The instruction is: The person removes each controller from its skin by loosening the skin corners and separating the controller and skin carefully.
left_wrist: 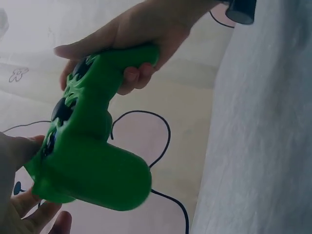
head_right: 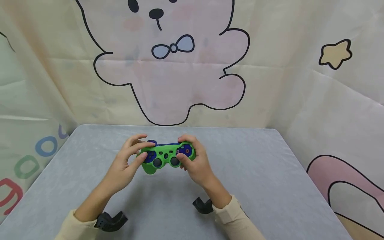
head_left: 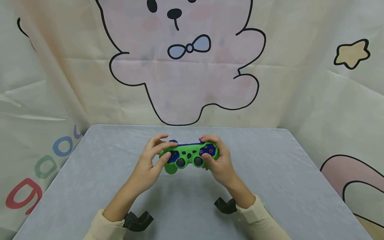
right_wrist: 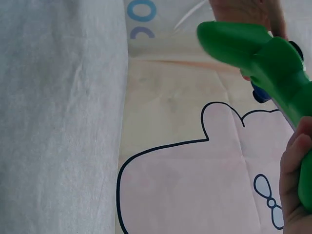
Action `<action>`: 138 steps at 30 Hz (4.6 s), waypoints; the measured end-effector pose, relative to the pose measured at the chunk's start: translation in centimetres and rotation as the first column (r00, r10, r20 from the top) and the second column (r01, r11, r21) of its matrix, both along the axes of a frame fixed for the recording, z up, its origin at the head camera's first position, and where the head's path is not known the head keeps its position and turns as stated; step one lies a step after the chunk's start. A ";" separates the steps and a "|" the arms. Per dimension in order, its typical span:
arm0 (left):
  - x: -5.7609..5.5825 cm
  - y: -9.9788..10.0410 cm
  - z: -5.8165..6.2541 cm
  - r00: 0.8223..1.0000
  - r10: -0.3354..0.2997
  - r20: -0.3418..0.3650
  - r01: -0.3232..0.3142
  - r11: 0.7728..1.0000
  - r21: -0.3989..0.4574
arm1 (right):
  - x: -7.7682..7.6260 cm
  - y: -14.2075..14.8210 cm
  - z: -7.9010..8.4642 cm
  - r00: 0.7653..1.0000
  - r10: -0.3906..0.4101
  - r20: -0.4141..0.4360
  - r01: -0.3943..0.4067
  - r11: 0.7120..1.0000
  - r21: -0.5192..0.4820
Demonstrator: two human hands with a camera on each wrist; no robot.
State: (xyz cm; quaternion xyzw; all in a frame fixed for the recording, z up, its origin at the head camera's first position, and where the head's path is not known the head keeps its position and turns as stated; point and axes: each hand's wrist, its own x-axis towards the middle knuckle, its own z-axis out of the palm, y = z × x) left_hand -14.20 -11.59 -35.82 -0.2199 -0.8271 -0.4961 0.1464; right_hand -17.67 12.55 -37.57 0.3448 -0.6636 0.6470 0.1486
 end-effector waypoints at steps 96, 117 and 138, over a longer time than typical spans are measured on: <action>0.3 1.6 0.1 0.959 0.265 -0.105 -0.218 0.918 0.331 | -0.4 0.2 0.5 0.974 -0.218 -0.062 0.201 0.956 -0.212; 0.0 0.0 0.4 0.995 -0.063 0.073 0.024 0.894 0.448 | -0.5 0.1 0.7 1.000 -0.007 -0.005 0.006 0.979 -0.204; 1.5 -1.9 2.4 0.850 -0.524 0.047 0.493 0.826 0.274 | -1.2 1.8 2.1 0.988 0.112 -0.104 -0.137 0.951 -0.276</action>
